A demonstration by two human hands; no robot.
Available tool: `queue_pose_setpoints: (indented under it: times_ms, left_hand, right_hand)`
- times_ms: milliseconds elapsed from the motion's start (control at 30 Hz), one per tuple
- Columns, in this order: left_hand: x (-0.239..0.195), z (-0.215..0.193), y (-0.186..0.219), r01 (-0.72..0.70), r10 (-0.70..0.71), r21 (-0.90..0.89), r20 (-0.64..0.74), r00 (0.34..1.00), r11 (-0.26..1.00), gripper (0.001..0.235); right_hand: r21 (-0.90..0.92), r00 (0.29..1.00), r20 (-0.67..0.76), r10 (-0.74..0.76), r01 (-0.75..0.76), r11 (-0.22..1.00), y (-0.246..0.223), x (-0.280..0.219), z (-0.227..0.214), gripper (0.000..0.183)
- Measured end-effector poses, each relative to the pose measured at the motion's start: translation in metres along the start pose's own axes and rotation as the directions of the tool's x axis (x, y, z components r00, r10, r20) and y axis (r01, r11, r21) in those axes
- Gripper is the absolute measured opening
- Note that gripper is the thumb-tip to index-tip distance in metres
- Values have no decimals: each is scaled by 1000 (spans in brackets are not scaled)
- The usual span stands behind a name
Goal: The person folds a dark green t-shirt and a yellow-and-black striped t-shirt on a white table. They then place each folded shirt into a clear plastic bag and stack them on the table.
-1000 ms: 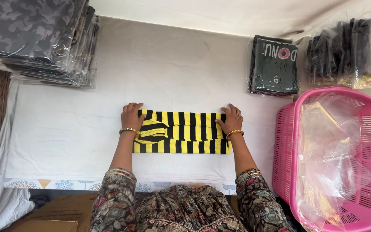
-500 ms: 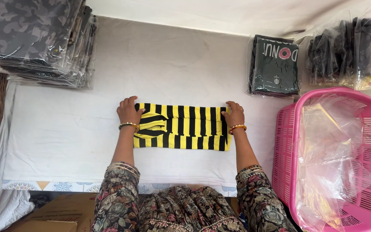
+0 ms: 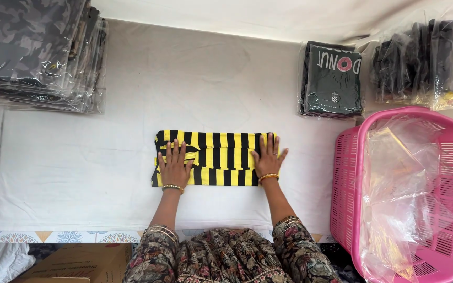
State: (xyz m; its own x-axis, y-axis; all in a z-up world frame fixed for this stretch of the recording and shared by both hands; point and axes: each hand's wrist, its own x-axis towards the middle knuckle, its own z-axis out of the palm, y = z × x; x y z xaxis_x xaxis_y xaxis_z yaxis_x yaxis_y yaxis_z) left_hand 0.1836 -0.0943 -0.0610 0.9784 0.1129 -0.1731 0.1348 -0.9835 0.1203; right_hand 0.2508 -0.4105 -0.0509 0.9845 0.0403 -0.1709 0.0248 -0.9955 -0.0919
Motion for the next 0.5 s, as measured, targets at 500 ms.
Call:
queue_pose_setpoints:
  times_ms: [500]
  left_hand:
    - [-13, -9, 75, -31, 9, -201, -109, 994, 979, 61]
  right_hand:
    - [581, 937, -165, 309, -160, 798, 65, -13, 3, 54]
